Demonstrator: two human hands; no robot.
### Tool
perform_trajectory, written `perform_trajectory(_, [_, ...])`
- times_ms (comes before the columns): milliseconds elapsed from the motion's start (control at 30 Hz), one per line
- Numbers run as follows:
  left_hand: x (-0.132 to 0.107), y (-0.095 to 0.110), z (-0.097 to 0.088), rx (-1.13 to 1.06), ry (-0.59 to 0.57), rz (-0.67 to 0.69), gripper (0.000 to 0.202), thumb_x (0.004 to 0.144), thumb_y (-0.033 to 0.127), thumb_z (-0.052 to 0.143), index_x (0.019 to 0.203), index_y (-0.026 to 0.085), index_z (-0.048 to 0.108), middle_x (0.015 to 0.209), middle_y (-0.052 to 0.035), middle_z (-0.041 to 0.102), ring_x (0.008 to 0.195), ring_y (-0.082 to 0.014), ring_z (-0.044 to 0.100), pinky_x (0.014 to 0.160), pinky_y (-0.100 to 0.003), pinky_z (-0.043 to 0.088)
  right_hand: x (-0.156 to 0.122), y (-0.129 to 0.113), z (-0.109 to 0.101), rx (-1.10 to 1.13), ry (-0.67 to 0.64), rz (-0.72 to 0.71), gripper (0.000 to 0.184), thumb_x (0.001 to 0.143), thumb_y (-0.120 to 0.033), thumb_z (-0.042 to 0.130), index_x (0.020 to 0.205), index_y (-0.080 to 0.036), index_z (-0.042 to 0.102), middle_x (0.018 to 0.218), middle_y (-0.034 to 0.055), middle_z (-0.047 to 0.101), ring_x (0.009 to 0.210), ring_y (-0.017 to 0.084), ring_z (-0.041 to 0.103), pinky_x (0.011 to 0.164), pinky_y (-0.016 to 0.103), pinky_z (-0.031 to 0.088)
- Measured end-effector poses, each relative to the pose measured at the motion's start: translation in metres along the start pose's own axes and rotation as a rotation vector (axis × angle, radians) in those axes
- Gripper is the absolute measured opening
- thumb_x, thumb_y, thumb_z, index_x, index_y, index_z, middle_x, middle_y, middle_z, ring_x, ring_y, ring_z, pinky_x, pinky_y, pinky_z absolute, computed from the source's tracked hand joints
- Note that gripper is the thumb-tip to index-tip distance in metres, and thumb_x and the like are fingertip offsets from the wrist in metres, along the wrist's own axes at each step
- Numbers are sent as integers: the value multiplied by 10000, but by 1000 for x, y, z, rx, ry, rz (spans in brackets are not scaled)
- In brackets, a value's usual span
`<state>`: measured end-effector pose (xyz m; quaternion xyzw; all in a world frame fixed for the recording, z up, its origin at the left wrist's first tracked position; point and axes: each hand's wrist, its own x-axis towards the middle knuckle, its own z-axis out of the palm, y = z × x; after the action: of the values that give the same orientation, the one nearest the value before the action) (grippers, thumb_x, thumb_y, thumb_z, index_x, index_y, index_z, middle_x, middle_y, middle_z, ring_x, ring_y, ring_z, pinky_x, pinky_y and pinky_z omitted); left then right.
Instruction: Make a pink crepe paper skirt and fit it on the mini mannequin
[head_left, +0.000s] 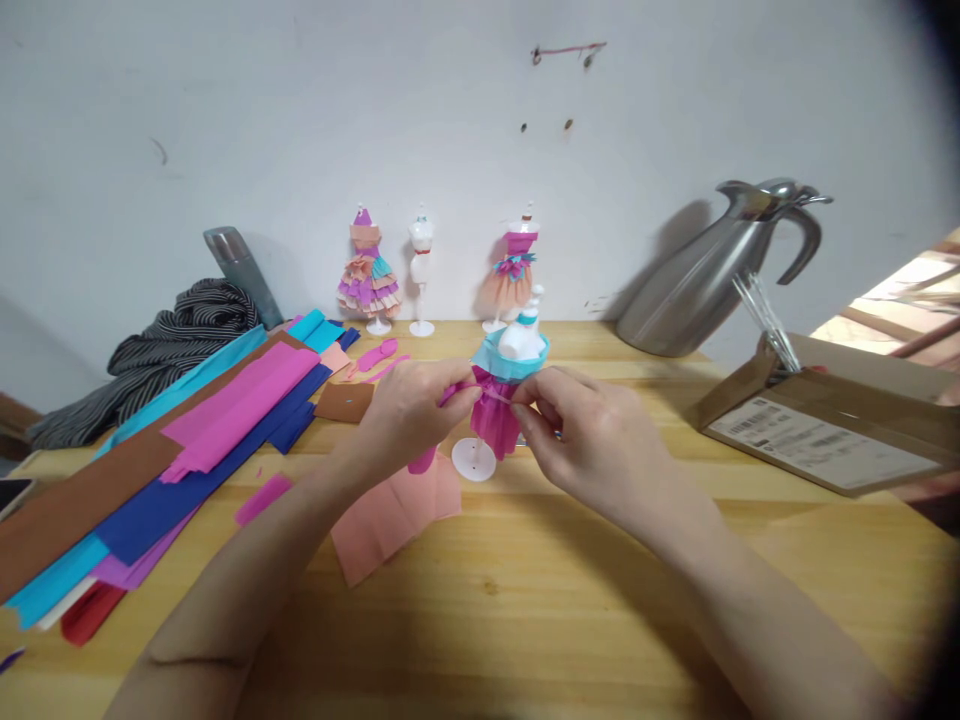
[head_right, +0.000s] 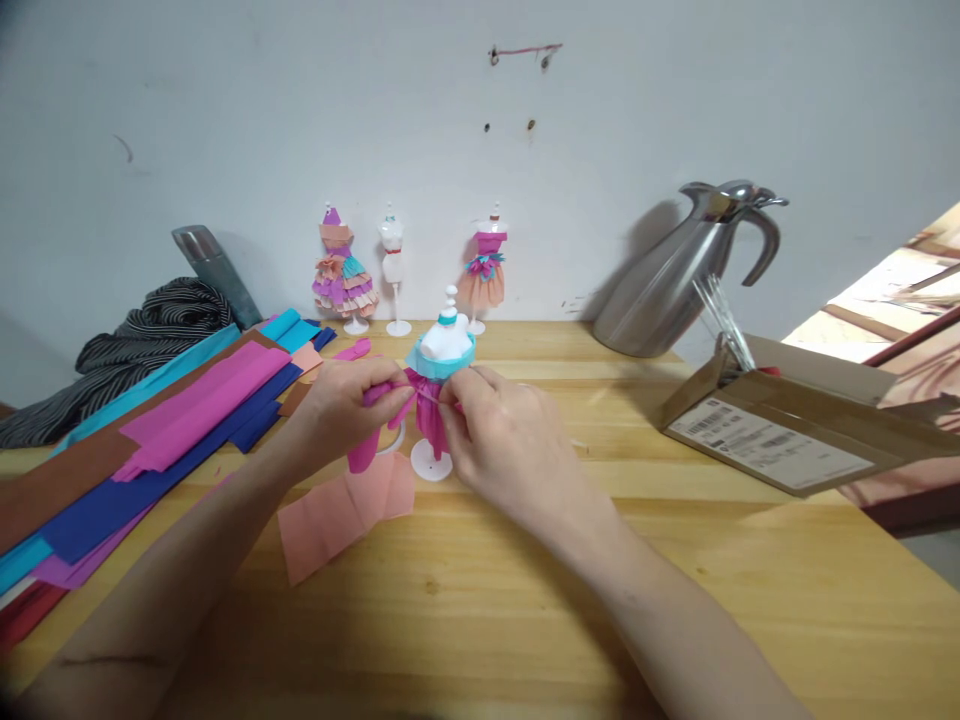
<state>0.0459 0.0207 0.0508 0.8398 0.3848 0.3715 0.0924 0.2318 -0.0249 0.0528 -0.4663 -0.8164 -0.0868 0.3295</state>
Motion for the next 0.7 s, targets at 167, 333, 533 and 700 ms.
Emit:
perform_trajectory(167, [0, 0, 1, 22, 28, -8, 300, 794, 163, 516, 523, 175, 389, 476, 67, 355, 485, -77, 280, 532, -250, 252, 0, 0, -1, 13, -13, 12, 133, 826, -124, 496, 716, -187, 536, 617, 13, 569, 478, 126, 464, 492, 272, 289])
perform_trajectory(333, [0, 1, -4, -52, -24, -82, 264, 806, 162, 524, 542, 167, 513, 497, 45, 483, 508, -86, 388, 522, -235, 286, -1, -1, -4, 27, -7, 27, 118, 814, -119, 501, 725, -181, 547, 616, 15, 568, 493, 133, 488, 501, 271, 312])
perform_trajectory(533, [2, -3, -4, -243, -87, -190, 208, 803, 254, 567, 630, 158, 629, 598, 19, 614, 592, -105, 514, 563, -210, 375, -1, 1, -4, 39, 34, 7, 118, 802, -111, 518, 711, -175, 555, 580, -11, 528, 470, 117, 451, 491, 255, 311])
perform_trajectory(700, [2, -6, -6, -276, -149, -287, 209, 782, 331, 586, 725, 154, 680, 644, 10, 627, 623, -124, 541, 577, -222, 394, 0, 3, -7, 45, 48, 4, 127, 801, -108, 539, 694, -171, 570, 543, -36, 473, 443, 97, 379, 469, 240, 293])
